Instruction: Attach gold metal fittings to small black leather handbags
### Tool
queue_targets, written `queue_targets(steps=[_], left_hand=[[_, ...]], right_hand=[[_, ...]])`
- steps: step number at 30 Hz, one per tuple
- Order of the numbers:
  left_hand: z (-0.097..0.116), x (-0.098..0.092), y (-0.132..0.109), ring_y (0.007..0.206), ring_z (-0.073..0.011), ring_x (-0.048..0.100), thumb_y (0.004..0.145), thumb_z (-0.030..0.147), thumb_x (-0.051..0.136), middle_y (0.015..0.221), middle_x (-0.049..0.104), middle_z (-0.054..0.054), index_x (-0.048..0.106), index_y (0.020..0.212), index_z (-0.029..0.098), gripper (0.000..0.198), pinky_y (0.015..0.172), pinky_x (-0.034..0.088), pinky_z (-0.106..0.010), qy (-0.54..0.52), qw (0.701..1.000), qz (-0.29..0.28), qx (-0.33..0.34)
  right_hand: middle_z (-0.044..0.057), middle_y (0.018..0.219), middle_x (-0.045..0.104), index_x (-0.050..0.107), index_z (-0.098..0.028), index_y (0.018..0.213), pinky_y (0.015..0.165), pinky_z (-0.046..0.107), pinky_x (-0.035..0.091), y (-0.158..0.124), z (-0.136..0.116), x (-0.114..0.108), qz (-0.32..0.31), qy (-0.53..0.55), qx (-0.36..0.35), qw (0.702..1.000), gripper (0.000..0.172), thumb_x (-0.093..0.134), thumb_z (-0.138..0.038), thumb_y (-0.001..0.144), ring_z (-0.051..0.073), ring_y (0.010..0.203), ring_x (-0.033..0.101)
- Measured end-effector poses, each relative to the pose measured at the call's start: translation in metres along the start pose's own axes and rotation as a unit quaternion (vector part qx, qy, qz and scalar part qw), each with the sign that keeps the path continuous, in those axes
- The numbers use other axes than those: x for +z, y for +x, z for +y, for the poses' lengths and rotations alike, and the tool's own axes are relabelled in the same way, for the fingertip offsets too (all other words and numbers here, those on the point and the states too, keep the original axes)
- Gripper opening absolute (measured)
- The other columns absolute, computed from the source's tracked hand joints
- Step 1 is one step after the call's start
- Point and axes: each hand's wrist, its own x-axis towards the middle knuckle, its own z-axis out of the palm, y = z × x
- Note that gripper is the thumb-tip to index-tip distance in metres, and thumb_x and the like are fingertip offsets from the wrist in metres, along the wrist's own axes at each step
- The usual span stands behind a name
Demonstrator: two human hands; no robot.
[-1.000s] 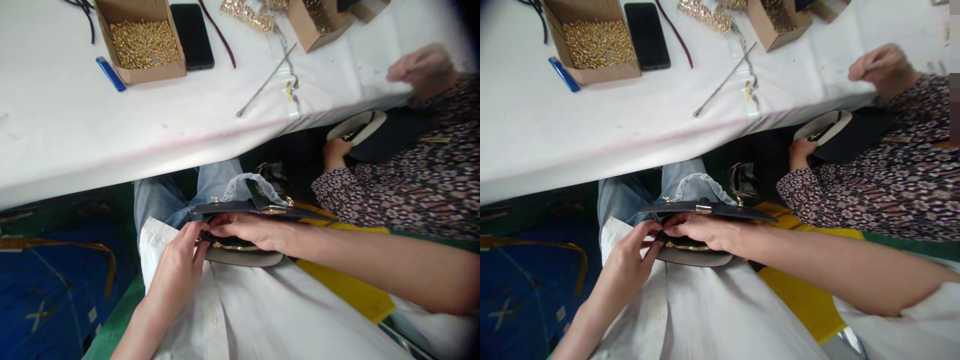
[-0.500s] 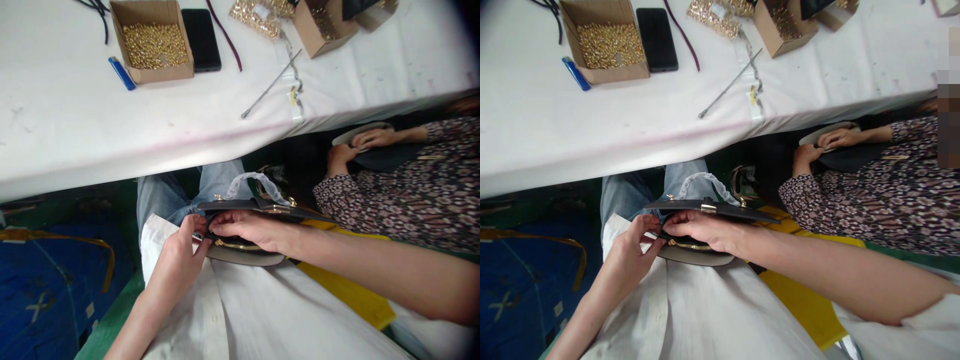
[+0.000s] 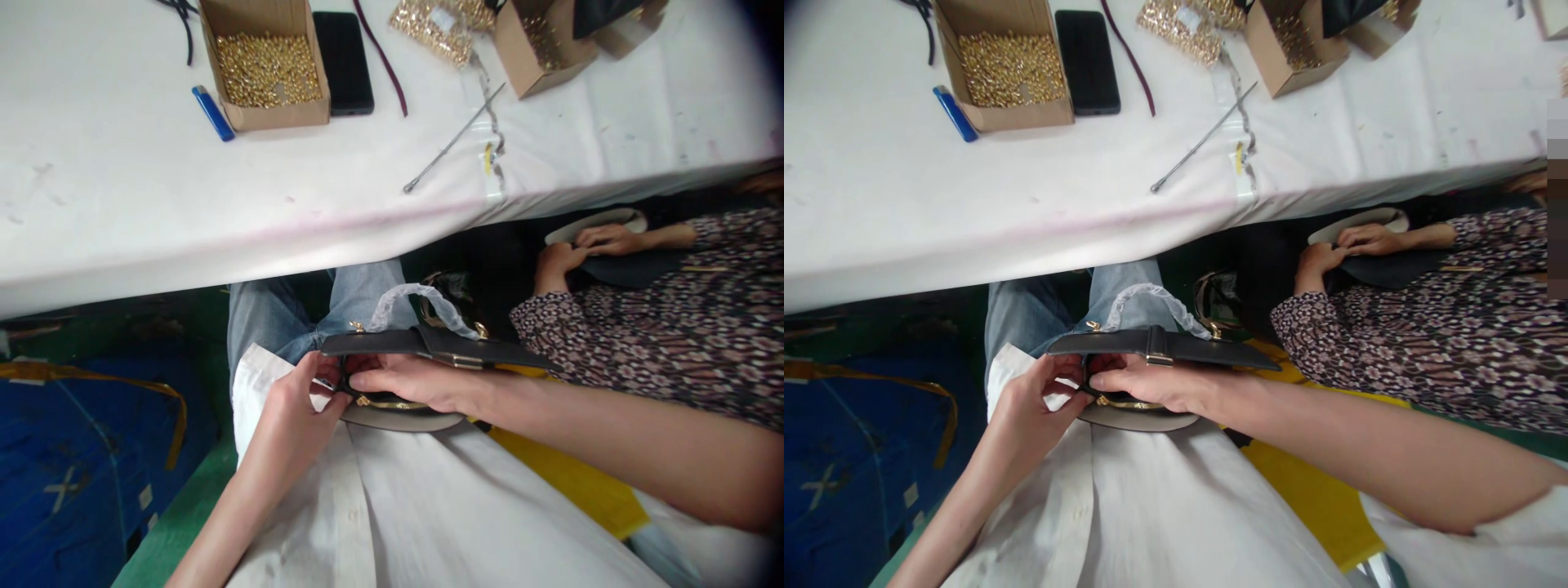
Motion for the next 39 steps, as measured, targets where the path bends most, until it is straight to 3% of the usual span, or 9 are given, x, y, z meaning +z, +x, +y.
queue_targets(steps=[2,5,8,13,19,25,29,34,39], left_hand=[[0.001,-0.003,-0.003,0.096,-0.0223,0.081,0.093,0.021,0.080,0.117,0.081,-0.004,0.072,0.124,0.023,0.033,0.084,0.068,-0.035,-0.023,1.000,-0.016,-0.012],[0.004,-0.008,-0.009,0.119,-0.0275,0.079,0.099,0.031,0.078,0.132,0.080,-0.006,0.074,0.131,0.025,0.033,0.106,0.066,-0.042,-0.053,0.998,-0.046,-0.002],[0.009,-0.006,-0.012,0.129,-0.0317,0.075,0.100,0.032,0.073,0.139,0.079,-0.009,0.076,0.138,0.024,0.039,0.117,0.060,-0.049,-0.020,1.000,-0.018,-0.013],[0.019,0.004,-0.008,0.103,-0.0272,0.082,0.099,0.023,0.060,0.120,0.085,-0.008,0.083,0.126,0.020,0.035,0.088,0.065,-0.036,0.012,0.998,0.035,-0.050],[0.018,0.012,-0.003,0.066,-0.0198,0.071,0.097,0.021,0.060,0.085,0.082,-0.004,0.085,0.110,0.022,0.028,0.062,0.050,-0.028,0.144,0.985,0.094,-0.010],[0.015,0.015,0.001,0.054,-0.0170,0.061,0.100,0.024,0.060,0.079,0.080,-0.003,0.082,0.108,0.023,0.024,0.057,0.043,-0.028,0.184,0.977,0.108,-0.018],[0.014,0.014,0.002,0.062,-0.0191,0.068,0.101,0.024,0.058,0.085,0.082,-0.004,0.082,0.112,0.023,0.027,0.061,0.048,-0.028,0.160,0.982,0.104,-0.014],[0.013,0.015,0.003,0.060,-0.0177,0.066,0.103,0.025,0.055,0.083,0.080,-0.001,0.081,0.114,0.024,0.028,0.061,0.047,-0.027,0.145,0.986,0.083,-0.024],[0.012,0.010,0.004,0.054,-0.0152,0.062,0.103,0.030,0.059,0.084,0.081,0.001,0.084,0.113,0.026,0.027,0.057,0.044,-0.028,0.159,0.984,0.076,-0.034]], right_hand=[[0.003,0.105,0.073,0.074,-0.020,0.103,0.091,0.033,0.052,-0.001,-0.001,-0.004,-0.008,-0.014,0.011,1.000,0.011,0.075,-0.024,0.093,0.022,0.100,0.063],[0.003,0.102,0.073,0.074,-0.019,0.102,0.088,0.032,0.052,-0.001,-0.002,-0.009,-0.016,-0.060,0.025,0.998,0.010,0.076,-0.025,0.094,0.021,0.095,0.064],[0.002,0.099,0.076,0.076,-0.019,0.101,0.086,0.031,0.052,-0.002,-0.008,-0.009,-0.006,-0.136,0.017,0.991,0.009,0.078,-0.025,0.094,0.020,0.092,0.067],[0.000,0.098,0.077,0.077,-0.020,0.100,0.086,0.029,0.053,-0.006,-0.024,-0.005,0.002,-0.192,-0.044,0.980,0.006,0.074,-0.024,0.097,0.019,0.092,0.068],[0.002,0.099,0.082,0.083,-0.019,0.104,0.079,0.028,0.054,-0.003,-0.022,-0.014,-0.033,-0.220,0.000,0.975,0.016,0.080,-0.020,0.088,0.021,0.090,0.072],[0.001,0.091,0.084,0.085,-0.019,0.097,0.070,0.027,0.050,-0.002,-0.014,-0.011,0.019,-0.254,0.031,0.967,0.010,0.083,-0.018,0.088,0.020,0.081,0.073],[-0.001,0.089,0.083,0.084,-0.020,0.091,0.072,0.027,0.051,-0.007,-0.011,-0.010,0.021,-0.259,-0.040,0.965,0.006,0.083,-0.015,0.089,0.018,0.081,0.073],[-0.001,0.093,0.084,0.085,-0.021,0.094,0.080,0.028,0.051,-0.013,-0.010,-0.011,0.010,-0.289,-0.123,0.949,0.018,0.076,-0.006,0.094,0.018,0.085,0.076],[-0.001,0.100,0.084,0.081,-0.021,0.096,0.085,0.028,0.052,-0.013,-0.008,0.002,0.083,-0.284,-0.199,0.934,0.020,0.074,-0.003,0.099,0.018,0.093,0.077]])
